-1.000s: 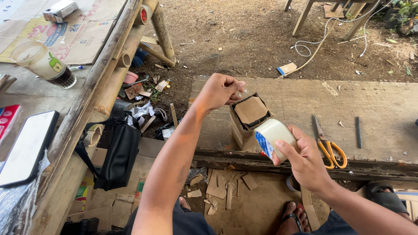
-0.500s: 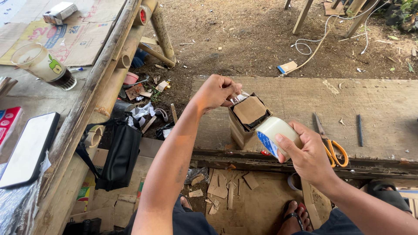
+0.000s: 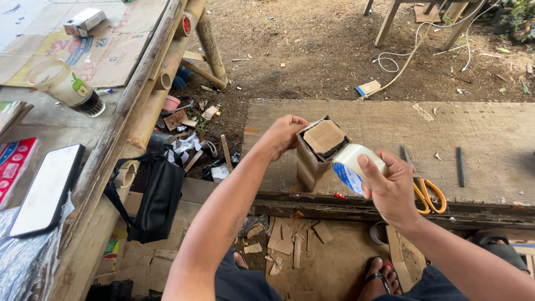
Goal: The person cuts a piece of cardboard with scissors, places it into a small cardboard box, and secures it with clear tape. They then use a utility knife to trim the edges and fold the flaps to close the box.
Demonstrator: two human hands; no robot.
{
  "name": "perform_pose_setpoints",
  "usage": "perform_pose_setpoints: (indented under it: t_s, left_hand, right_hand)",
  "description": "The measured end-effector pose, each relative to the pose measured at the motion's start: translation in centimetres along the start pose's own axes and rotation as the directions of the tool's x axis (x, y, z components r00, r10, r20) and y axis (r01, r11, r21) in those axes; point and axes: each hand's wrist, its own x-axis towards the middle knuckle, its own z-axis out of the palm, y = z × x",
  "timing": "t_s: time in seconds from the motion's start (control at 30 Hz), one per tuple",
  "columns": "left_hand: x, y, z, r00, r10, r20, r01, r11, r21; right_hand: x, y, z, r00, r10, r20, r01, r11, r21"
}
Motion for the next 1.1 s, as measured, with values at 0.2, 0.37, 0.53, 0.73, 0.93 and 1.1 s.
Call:
perform_pose_setpoints:
  t_s: [0.2,0.37,0.53,0.73,0.93,1.1]
  left_hand:
    - [-3.2,-2.6,1.2,0.86,0.509,-0.041,-0.509,0.861,0.008]
    - [-8.1,-1.2,1.4,0.883,0.461,0.088,-0.463,0.824,0.326]
    - [-12.2,2.7,-0.4,0.576,0.762,0.296,-0.469,0.012,0.883]
    - [-11.8,4.5,3.3,0.689,0.606,0.398,-0.516,0.024,0.856]
    - [-12.4,5.5,4.5,0.757,0.55,0.352,-0.5,0.143,0.854]
    - [-12.9,6.4,5.1,0.808,0.49,0.327,-0.409,0.068,0.91]
  right_hand:
    - [1.1,0.8,0.2,1.0,-0.01,-0.001,0.01,0.999,0.051]
    - [2.3,1.4,-1.1,0.998,-0.033,0.053,0.031,0.998,0.048]
    - [4.9,2.5,-1.9,0.974,-0.085,0.211,0.082,0.996,0.023]
    - [5.9,4.7,-1.7,0.969,-0.14,0.202,0.102,0.977,0.185]
    - [4.9,5.5,-1.2,0.978,-0.18,0.104,0.156,0.967,0.203]
    - [6.6,2.7,-3.4,0.865,-0.005,0.502,0.036,0.998,-0.053]
